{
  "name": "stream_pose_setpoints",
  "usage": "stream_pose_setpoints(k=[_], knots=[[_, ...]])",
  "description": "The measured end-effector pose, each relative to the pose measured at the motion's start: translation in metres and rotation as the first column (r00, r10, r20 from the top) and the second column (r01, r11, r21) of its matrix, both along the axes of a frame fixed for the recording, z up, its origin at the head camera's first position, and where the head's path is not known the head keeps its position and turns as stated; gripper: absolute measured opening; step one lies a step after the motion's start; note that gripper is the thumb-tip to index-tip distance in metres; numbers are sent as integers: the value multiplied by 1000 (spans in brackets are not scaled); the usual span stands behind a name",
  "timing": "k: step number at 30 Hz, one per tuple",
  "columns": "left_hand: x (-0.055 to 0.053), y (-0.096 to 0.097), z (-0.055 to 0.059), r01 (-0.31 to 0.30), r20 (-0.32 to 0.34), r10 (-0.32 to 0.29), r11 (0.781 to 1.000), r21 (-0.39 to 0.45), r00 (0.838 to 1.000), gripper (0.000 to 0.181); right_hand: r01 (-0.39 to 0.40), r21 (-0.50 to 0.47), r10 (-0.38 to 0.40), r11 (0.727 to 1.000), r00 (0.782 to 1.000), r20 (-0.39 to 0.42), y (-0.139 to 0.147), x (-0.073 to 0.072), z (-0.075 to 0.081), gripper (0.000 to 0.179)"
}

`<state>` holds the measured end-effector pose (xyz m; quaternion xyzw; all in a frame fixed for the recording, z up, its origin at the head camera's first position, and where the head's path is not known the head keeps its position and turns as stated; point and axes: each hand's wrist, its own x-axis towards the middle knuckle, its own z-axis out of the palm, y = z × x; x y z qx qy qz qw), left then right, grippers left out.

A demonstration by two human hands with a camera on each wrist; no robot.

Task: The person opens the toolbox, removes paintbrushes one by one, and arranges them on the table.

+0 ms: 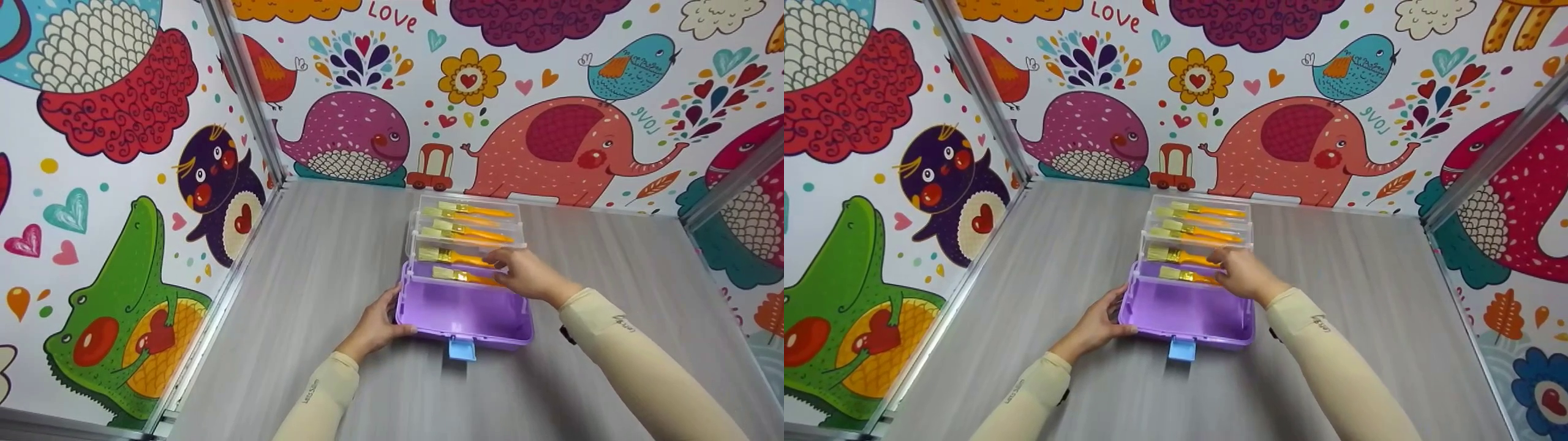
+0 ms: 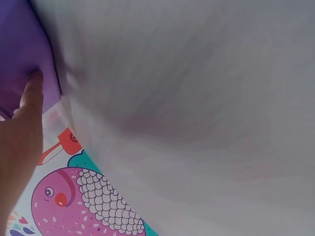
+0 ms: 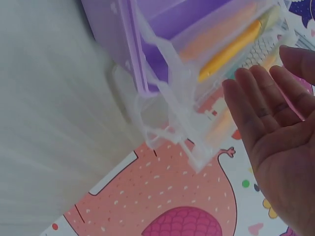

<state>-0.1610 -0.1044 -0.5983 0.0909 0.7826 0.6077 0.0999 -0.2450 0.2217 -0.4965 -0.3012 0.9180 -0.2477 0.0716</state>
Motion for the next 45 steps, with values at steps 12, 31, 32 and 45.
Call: stream_pose_setpoints(k=[12, 31, 32, 45], knots=[[0, 0, -1, 5, -4, -5, 1000, -9, 1000, 100, 31, 169, -37, 985, 999, 35, -10, 9, -13, 38], [1, 0, 1, 2, 3, -2, 1000, -10, 1000, 98, -8, 182, 8, 983, 1000, 1, -18, 8, -15, 31], [1, 0, 1, 1, 5, -1, 1000, -9, 1000, 98, -8, 182, 8, 983, 1000, 4, -18, 8, -15, 31], [0, 0, 0, -1, 5, 1, 1000, -9, 1000, 98, -31, 162, 25, 986, 999, 38, -17, 6, -14, 26]])
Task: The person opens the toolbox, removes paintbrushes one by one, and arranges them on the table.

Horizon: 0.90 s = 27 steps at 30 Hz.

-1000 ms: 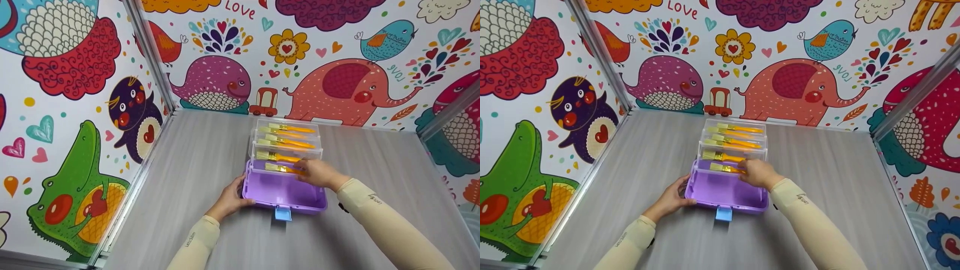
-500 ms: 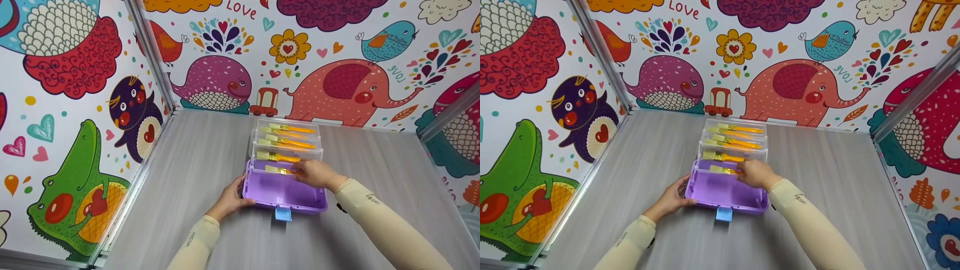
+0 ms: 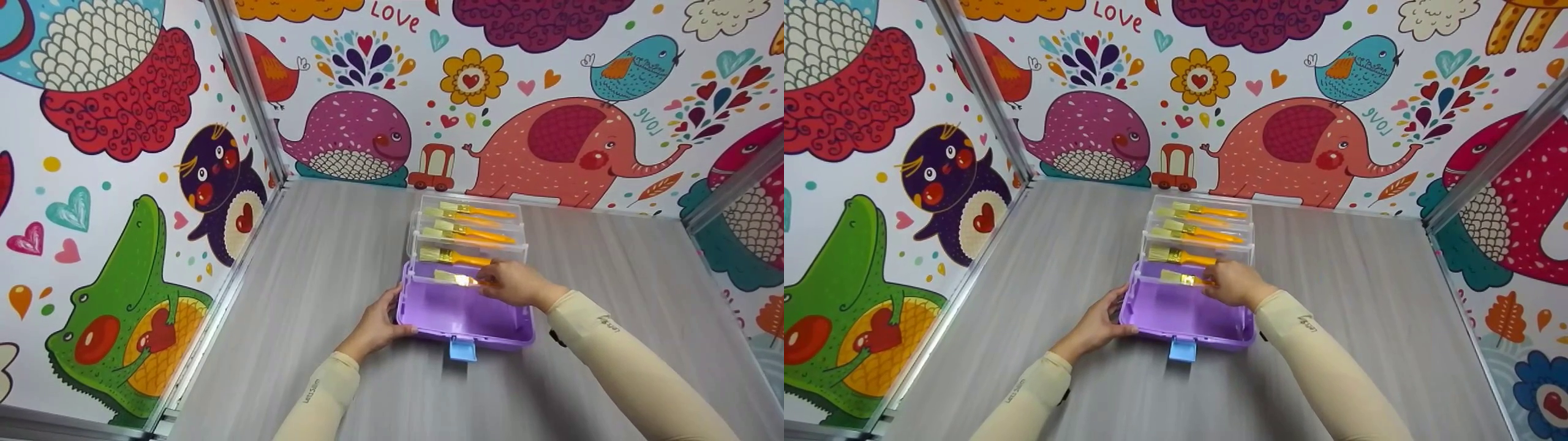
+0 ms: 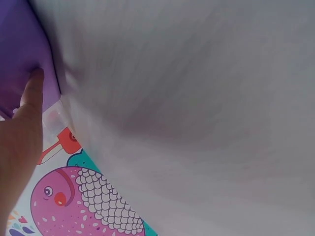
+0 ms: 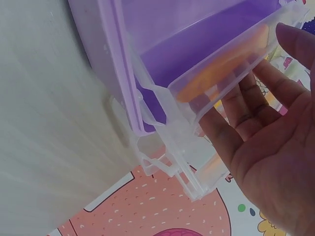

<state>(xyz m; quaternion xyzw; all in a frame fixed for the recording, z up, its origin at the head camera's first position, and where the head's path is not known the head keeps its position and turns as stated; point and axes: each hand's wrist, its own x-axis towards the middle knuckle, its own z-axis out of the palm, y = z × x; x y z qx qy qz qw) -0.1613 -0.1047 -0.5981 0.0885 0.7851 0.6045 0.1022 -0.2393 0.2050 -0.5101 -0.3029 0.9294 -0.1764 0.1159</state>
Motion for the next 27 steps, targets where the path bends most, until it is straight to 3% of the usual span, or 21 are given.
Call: stream_pose_setpoints(k=[10, 27], knots=[[-1, 1, -1, 4, -26, -4, 1000, -8, 1000, 99, -91, -29, 88, 995, 994, -71, -1, 0, 1, 17], [0, 1, -2, 3, -14, -2, 1000, 1, 1000, 98, -59, 28, 62, 998, 994, -95, -5, 3, 5, 20]])
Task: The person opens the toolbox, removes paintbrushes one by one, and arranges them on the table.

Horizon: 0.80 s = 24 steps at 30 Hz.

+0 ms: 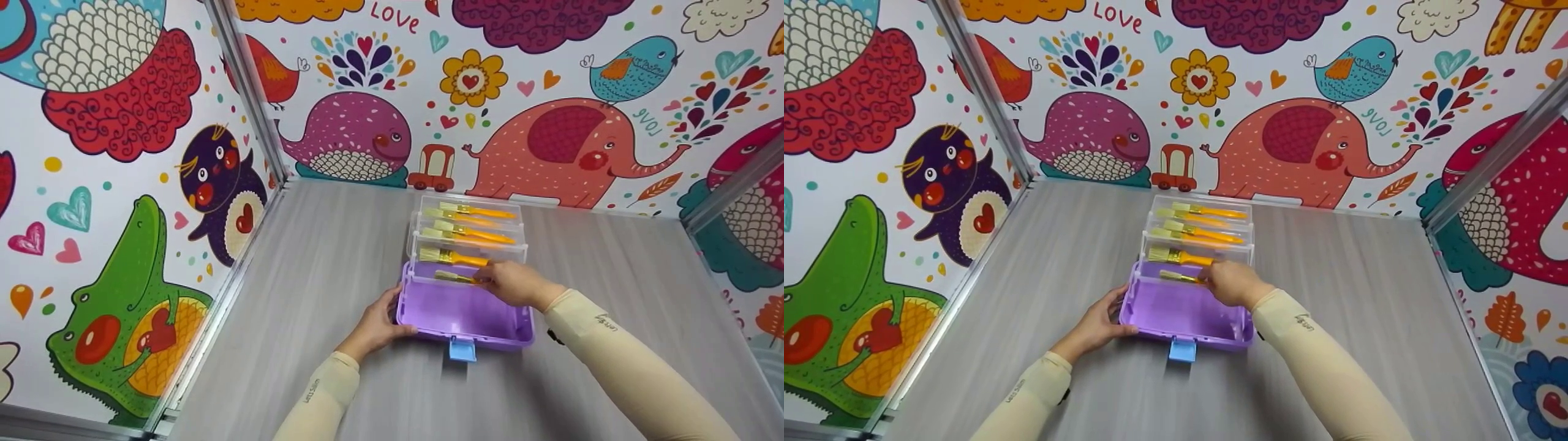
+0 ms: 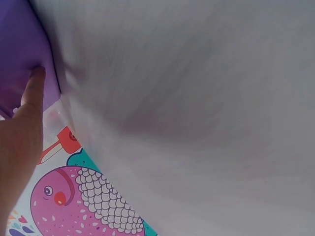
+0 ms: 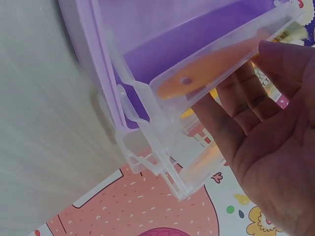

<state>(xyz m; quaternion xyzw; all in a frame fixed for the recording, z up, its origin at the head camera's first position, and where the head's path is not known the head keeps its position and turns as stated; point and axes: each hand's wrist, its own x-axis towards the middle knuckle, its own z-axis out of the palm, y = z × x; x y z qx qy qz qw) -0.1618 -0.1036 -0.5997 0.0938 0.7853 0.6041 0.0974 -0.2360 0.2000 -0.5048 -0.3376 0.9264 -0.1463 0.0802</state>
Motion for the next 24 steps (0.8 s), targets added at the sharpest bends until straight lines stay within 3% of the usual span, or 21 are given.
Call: stream_pose_setpoints(k=[10, 17, 24], knots=[[0, 1, 1, -6, -3, 6, 1000, 4, 1000, 96, -37, -20, 35, 999, 995, -89, 4, 0, 3, 22], [10, 3, 27, -3, -16, 3, 999, 32, 1000, 91, -12, -14, 11, 1000, 996, -85, 5, 0, 4, 26], [1, 1, 3, 3, -40, -2, 1000, 11, 999, 95, -1, -43, -6, 999, 990, -143, 7, 0, 6, 29]])
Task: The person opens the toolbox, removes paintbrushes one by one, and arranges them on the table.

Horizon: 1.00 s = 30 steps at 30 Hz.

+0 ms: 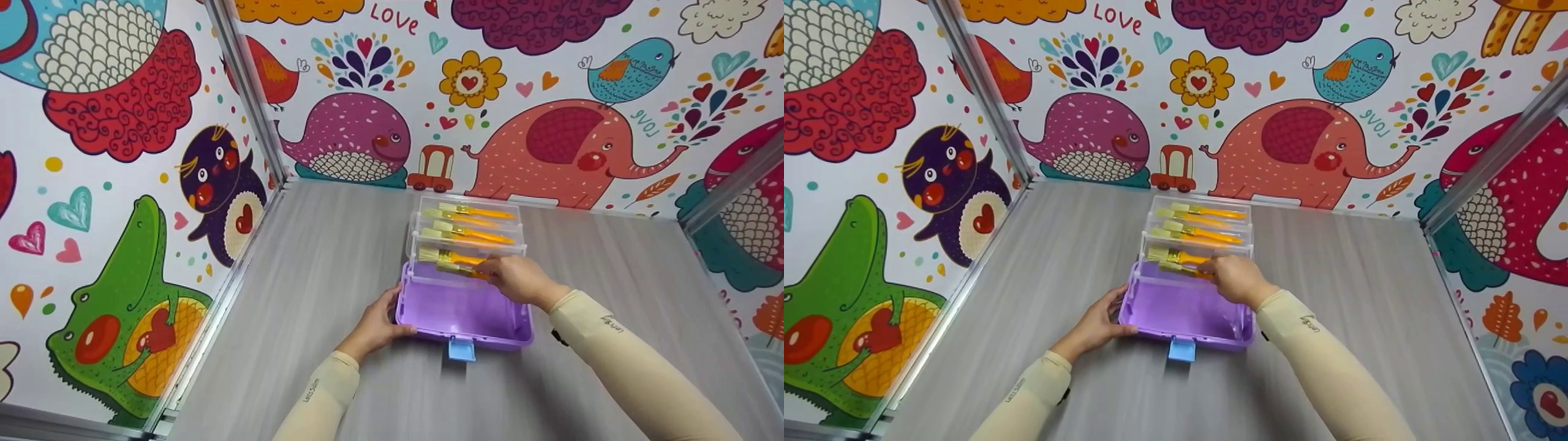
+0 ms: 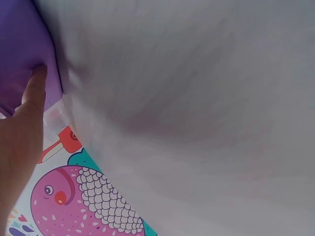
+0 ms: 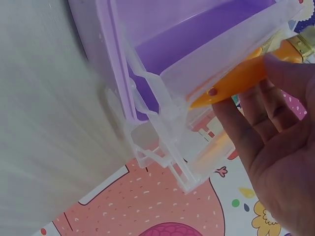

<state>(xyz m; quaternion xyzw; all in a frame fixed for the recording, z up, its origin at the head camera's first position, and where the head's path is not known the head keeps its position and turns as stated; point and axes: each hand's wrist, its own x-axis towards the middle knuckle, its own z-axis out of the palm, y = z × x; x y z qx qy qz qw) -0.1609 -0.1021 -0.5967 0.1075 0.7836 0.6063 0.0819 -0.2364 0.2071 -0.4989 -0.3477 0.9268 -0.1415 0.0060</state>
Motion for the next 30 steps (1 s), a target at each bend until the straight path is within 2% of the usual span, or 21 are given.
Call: stream_pose_setpoints(k=[5, 11, 18, 25, 30], knots=[[-1, -1, -3, -4, 21, 4, 1000, -11, 1000, 97, 10, -20, -11, 1000, 999, -39, 3, 0, 5, 32], [0, -1, -1, -2, 41, 4, 999, -32, 999, 98, 116, -53, -117, 992, 993, -13, 13, 1, 18, 40], [0, -2, -2, 0, 36, 1, 1000, -29, 999, 97, 200, -120, -208, 972, 977, -56, 33, 1, 30, 36], [0, -3, -1, -11, 68, 13, 999, -40, 998, 98, 230, -224, -256, 947, 961, -99, 50, 1, 30, 37], [-1, -1, -2, -6, 71, 8, 999, -38, 997, 98, 243, -233, -277, 942, 953, -125, 62, 1, 27, 35]])
